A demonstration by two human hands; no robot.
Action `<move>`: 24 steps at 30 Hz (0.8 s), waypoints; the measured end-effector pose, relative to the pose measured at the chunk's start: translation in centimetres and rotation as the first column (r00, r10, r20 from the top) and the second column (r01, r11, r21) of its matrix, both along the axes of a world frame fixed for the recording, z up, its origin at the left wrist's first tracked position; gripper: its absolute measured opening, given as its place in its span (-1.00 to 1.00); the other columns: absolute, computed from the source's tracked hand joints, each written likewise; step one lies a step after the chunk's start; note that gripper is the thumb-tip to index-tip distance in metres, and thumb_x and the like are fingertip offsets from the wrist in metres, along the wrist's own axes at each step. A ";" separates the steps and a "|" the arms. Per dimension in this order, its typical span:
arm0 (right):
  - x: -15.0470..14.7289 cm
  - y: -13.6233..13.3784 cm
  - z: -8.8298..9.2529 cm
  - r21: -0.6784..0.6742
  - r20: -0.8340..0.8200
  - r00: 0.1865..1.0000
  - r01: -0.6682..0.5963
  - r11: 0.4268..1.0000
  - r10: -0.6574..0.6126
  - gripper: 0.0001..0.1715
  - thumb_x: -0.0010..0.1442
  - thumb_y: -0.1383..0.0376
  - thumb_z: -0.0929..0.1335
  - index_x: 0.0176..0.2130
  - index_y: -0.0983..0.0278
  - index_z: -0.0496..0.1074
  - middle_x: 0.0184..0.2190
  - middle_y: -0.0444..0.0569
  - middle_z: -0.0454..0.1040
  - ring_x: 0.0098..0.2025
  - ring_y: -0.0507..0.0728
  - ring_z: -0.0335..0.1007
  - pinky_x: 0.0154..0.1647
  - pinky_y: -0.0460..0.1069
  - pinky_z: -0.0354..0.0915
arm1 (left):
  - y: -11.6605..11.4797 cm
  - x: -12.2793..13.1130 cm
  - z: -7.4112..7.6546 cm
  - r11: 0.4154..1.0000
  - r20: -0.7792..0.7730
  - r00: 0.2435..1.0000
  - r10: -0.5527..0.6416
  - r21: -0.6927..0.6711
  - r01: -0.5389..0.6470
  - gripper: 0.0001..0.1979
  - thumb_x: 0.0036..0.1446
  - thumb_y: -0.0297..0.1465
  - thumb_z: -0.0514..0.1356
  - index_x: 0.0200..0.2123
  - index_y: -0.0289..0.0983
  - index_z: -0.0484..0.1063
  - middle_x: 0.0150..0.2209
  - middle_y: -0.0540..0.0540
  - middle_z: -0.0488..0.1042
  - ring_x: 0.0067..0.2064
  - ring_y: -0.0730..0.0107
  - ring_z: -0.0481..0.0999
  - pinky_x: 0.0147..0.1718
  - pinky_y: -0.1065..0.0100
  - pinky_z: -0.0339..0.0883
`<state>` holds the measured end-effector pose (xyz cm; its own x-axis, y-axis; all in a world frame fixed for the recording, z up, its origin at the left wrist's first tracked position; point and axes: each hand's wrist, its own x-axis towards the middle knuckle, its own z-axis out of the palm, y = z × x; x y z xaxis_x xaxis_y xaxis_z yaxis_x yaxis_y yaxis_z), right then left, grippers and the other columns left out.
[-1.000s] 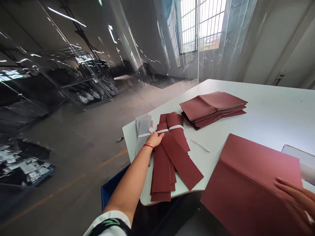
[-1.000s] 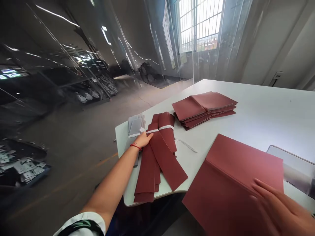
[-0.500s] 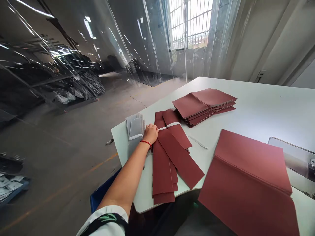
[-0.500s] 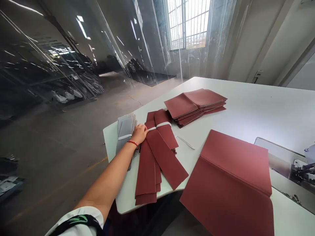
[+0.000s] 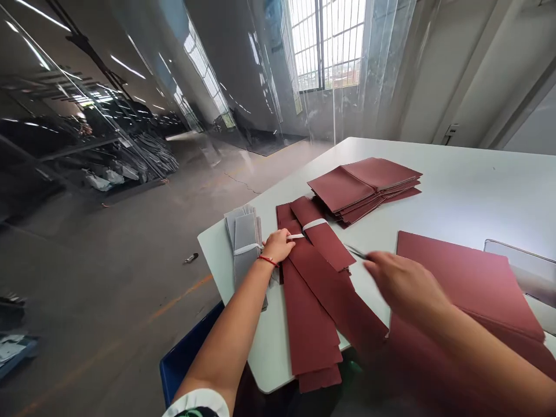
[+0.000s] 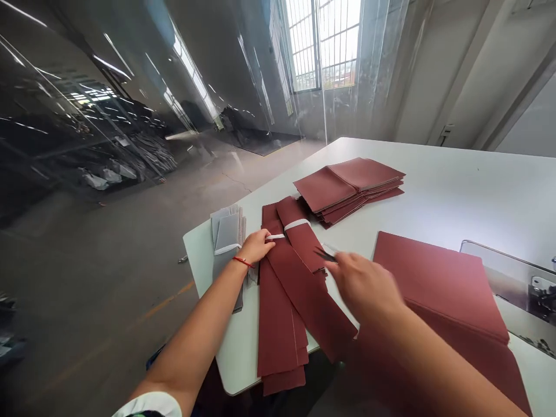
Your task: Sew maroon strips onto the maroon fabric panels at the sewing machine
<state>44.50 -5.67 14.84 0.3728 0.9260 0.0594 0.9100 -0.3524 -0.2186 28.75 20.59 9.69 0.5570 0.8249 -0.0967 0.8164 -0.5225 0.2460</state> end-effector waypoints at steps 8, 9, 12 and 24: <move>-4.9 15.2 -0.9 -0.147 -0.044 0.994 -0.103 0.984 0.098 -0.64 0.35 0.12 0.32 -0.01 0.34 0.38 -0.12 0.02 0.44 -0.16 0.14 0.43 -0.13 0.11 0.40 | -0.6 -0.5 -1.0 0.990 0.190 0.977 0.101 0.077 -0.118 -0.82 0.30 -0.46 0.02 -0.19 -0.27 0.42 -0.12 -0.18 0.50 -0.06 0.26 0.48 -0.10 0.31 0.30; -5.0 15.7 -1.4 -0.156 -0.048 0.994 -0.107 0.982 0.101 -0.64 0.35 0.13 0.33 0.00 0.34 0.38 -0.10 0.02 0.43 -0.15 0.14 0.43 -0.12 0.11 0.41 | -0.7 -0.4 -1.2 0.987 0.205 0.972 0.116 0.084 -0.135 -0.82 0.30 -0.46 0.01 -0.19 -0.28 0.42 -0.12 -0.19 0.50 -0.06 0.24 0.48 -0.10 0.30 0.29; -5.0 16.6 -2.3 -0.159 -0.054 0.992 -0.120 0.980 0.113 -0.63 0.34 0.15 0.34 0.03 0.33 0.37 -0.05 0.04 0.42 -0.11 0.16 0.43 -0.11 0.13 0.41 | -1.3 -0.2 -1.5 0.980 0.245 0.959 0.141 0.100 -0.170 -0.82 0.29 -0.48 0.01 -0.20 -0.29 0.41 -0.11 -0.21 0.49 -0.05 0.23 0.47 -0.09 0.30 0.28; -2.2 14.2 -0.1 -0.140 -0.057 0.997 -0.066 0.988 0.058 -0.63 0.38 0.10 0.27 -0.01 0.33 0.38 -0.15 0.02 0.46 -0.20 0.13 0.45 -0.18 0.09 0.41 | 2.1 -1.1 1.9 0.928 0.229 0.932 0.281 0.182 -0.324 -0.73 0.30 -0.48 -0.09 -0.07 -0.35 0.35 -0.18 -0.27 0.53 -0.11 0.17 0.53 -0.15 0.27 0.32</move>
<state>42.30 8.50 14.78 0.3136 0.9450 -0.0924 0.9196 -0.3265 -0.2184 27.70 22.68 11.58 0.2672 0.9457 0.1848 0.8906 -0.3156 0.3273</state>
